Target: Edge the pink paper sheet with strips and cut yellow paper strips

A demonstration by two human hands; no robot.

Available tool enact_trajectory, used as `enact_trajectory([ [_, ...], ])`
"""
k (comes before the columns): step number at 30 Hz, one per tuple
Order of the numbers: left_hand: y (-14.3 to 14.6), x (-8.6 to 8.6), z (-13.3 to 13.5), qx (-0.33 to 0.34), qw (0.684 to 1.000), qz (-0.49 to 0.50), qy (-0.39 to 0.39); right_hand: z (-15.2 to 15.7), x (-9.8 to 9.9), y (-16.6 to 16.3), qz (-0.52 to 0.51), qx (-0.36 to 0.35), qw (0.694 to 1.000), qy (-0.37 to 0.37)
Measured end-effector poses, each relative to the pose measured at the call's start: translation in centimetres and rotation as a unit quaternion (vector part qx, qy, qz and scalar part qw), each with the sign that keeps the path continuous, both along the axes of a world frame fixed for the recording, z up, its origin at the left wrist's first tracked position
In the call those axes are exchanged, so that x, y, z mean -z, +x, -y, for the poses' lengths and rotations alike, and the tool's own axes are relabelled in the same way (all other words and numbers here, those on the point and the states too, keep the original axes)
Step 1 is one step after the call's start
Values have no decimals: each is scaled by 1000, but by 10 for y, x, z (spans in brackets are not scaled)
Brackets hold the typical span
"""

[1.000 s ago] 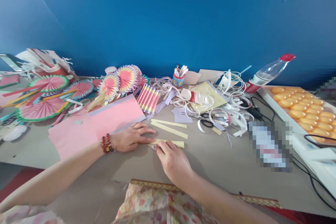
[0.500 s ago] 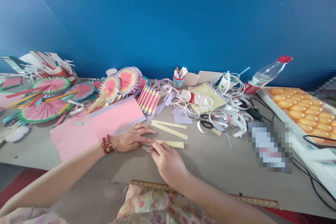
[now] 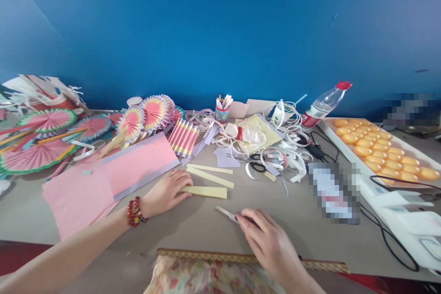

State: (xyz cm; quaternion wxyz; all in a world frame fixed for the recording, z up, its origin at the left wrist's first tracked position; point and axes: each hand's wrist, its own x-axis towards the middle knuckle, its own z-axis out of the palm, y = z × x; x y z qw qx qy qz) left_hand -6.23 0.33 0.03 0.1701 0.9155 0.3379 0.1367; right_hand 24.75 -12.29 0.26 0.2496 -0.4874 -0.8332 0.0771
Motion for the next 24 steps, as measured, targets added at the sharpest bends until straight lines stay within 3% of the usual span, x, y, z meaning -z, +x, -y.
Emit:
enact_trajectory([
  [7,10,-11,-10,-16,997,56,-59,5,12,11,-25,21,999,19],
  [11,27,-16,-23,-42,995,88,-36,5,14,11,-24,19,999,29],
  [16,44,-11,-37,-51,997,58,-9,7,14,11,-24,22,999,31],
  [20,43,-11,-34,-44,998,49,-20,7,16,11,-36,28,999,22],
  [24,33,-16,-22,-28,995,56,-78,6,17,12,-36,25,999,24],
])
